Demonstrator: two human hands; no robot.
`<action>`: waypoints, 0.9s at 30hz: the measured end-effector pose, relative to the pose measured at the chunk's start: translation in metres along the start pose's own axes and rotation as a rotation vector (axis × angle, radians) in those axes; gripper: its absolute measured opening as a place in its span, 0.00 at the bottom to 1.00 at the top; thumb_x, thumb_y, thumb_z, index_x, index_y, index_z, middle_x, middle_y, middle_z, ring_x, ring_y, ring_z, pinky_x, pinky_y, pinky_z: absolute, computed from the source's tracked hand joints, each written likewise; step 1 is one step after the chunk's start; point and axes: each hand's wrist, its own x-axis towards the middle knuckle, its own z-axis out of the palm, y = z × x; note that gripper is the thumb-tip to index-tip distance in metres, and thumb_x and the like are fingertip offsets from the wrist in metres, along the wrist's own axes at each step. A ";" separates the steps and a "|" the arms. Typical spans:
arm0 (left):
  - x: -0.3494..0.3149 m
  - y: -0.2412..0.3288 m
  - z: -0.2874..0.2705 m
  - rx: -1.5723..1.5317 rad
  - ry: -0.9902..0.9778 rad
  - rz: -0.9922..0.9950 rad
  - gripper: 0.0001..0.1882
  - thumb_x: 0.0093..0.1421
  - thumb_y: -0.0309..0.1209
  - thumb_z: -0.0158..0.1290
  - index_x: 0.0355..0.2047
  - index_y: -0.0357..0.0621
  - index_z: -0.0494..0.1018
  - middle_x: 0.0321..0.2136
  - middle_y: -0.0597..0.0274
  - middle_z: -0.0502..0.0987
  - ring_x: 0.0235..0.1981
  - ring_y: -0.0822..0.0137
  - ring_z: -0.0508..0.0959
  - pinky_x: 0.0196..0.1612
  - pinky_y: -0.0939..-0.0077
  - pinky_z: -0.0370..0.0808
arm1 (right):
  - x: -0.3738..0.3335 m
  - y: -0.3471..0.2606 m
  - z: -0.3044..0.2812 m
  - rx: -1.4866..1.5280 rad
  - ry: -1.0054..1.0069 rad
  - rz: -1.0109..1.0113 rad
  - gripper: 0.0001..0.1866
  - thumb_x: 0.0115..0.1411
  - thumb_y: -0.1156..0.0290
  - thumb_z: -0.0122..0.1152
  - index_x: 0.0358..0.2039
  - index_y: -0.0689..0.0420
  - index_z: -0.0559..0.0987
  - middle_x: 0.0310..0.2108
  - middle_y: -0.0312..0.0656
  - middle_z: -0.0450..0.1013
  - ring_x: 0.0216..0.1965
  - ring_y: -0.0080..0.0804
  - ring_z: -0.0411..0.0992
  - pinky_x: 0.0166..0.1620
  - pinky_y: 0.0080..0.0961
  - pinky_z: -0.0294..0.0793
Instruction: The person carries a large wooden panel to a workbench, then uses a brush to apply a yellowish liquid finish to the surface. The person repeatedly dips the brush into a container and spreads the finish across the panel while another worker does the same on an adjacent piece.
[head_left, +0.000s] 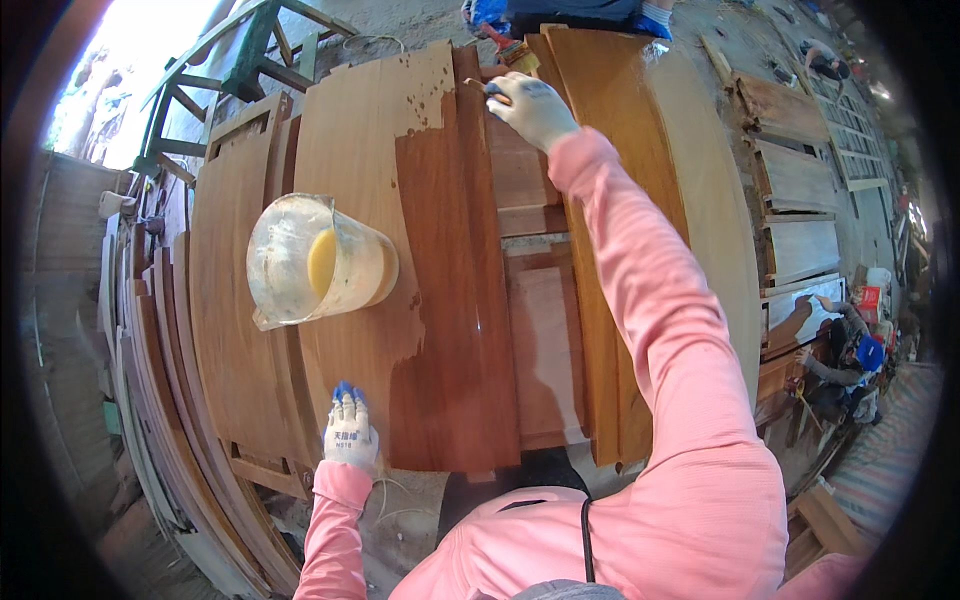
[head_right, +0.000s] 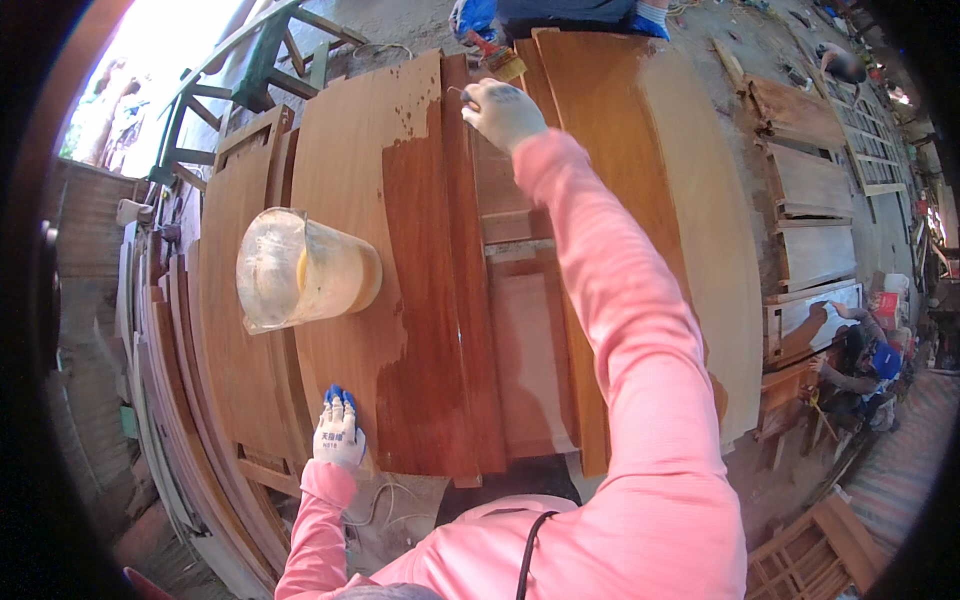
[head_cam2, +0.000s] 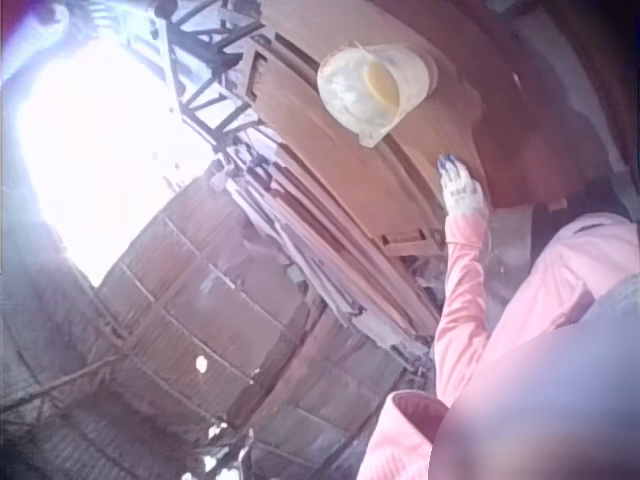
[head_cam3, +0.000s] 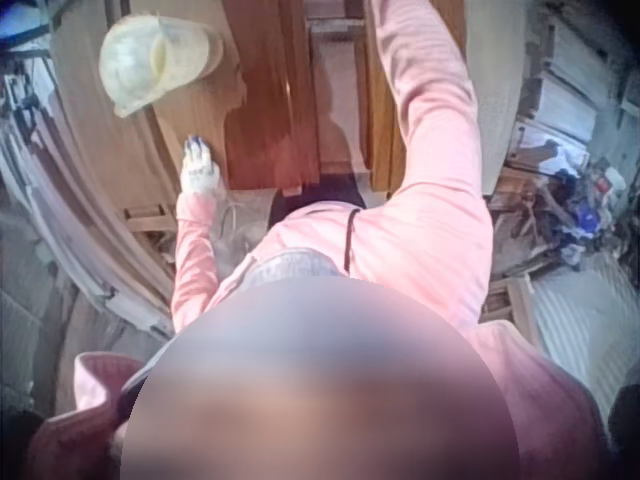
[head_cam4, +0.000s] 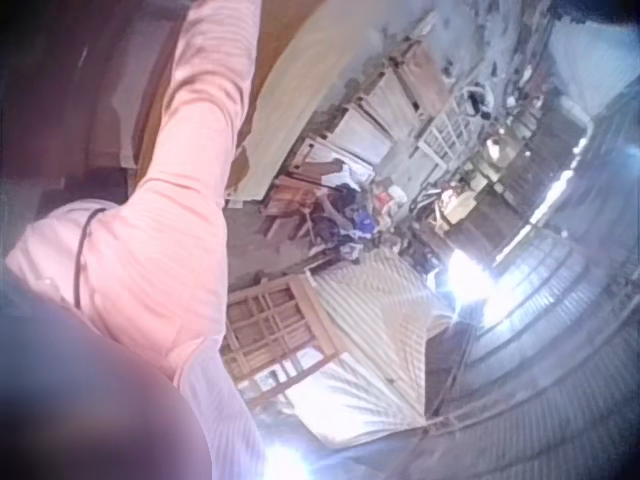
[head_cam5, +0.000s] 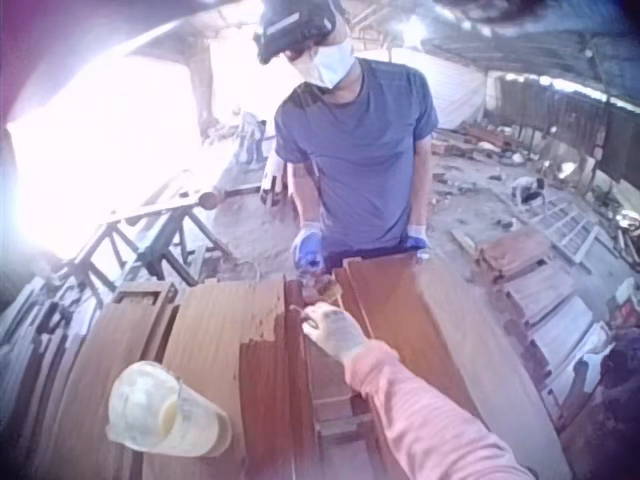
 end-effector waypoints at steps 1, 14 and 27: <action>0.000 0.000 -0.001 0.023 -0.009 -0.004 0.36 0.56 0.28 0.48 0.66 0.29 0.57 0.68 0.36 0.54 0.69 0.43 0.58 0.68 0.55 0.60 | -0.001 -0.003 0.007 -0.014 -0.082 -0.032 0.14 0.62 0.62 0.56 0.42 0.56 0.79 0.38 0.46 0.77 0.41 0.48 0.76 0.46 0.41 0.75; 0.000 0.002 -0.002 0.004 0.017 0.006 0.35 0.57 0.26 0.47 0.65 0.29 0.58 0.68 0.36 0.54 0.69 0.42 0.58 0.68 0.54 0.60 | 0.002 -0.010 -0.039 0.281 -0.440 0.236 0.11 0.61 0.67 0.61 0.37 0.62 0.82 0.24 0.43 0.78 0.23 0.29 0.76 0.30 0.29 0.75; 0.001 -0.001 0.000 0.011 0.058 0.041 0.35 0.55 0.26 0.47 0.65 0.29 0.59 0.67 0.35 0.57 0.68 0.41 0.59 0.68 0.55 0.60 | -0.149 -0.086 -0.088 0.580 -0.514 0.405 0.14 0.60 0.62 0.62 0.36 0.62 0.82 0.27 0.51 0.78 0.27 0.39 0.77 0.33 0.34 0.74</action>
